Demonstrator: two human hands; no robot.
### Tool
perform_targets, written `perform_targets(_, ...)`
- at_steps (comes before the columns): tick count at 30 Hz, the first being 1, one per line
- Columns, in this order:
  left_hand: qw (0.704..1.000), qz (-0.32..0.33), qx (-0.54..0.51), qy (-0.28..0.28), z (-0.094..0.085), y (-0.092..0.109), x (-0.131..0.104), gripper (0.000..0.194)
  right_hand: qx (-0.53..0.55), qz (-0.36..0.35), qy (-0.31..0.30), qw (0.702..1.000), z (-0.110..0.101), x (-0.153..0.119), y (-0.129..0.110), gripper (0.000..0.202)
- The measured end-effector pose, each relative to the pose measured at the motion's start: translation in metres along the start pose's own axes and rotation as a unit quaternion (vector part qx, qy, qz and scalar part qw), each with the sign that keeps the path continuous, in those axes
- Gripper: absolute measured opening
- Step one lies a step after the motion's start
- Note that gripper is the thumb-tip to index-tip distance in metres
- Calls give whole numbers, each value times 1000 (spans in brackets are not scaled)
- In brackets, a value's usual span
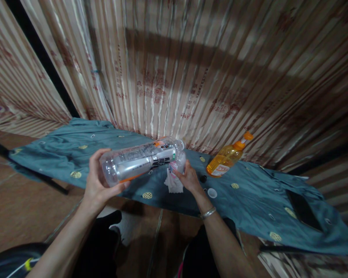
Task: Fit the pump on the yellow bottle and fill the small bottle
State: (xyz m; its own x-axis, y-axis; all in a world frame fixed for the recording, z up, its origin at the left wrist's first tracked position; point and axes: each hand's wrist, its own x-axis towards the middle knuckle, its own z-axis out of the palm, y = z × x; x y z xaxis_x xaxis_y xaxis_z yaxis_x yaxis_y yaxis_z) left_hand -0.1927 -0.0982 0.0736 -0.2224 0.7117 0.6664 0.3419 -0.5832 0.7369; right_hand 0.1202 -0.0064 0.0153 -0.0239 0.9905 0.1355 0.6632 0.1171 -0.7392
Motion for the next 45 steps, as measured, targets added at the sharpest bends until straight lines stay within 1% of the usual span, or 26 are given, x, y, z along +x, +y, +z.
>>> perform_targets(6, 1000, 13, 2, 0, -1, -1, 0, 97, -1, -2, -3, 1000, 0, -1, -1, 43)
perform_targets(15, 1000, -7, 14, -3, -2, 0, -1, 100, 5, -18, 13, 1000, 2, 0, 3, 42)
perform_targets(21, 1000, -14, 2, -3, -1, 1, -1, 99, -11, -6, 2, 1000, 0, 1, 2, 46)
perform_targets(26, 1000, -23, 4, -3, -1, 3, 0, 99, 7, -24, 12, 1000, 1, 1, 3, 46)
perform_targets(33, 1000, -20, 3, -7, -1, 3, 0, 101, -5, -5, 0, 1000, -1, 0, 0, 51)
perform_targets(40, 1000, -14, 3, 1, 0, 2, 0, 99, 2, -10, 3, 1000, -1, -1, -4, 46)
perform_targets(45, 1000, -21, 5, -6, -1, 5, 1, 99, 1, -13, 11, 1000, 0, -1, -2, 47)
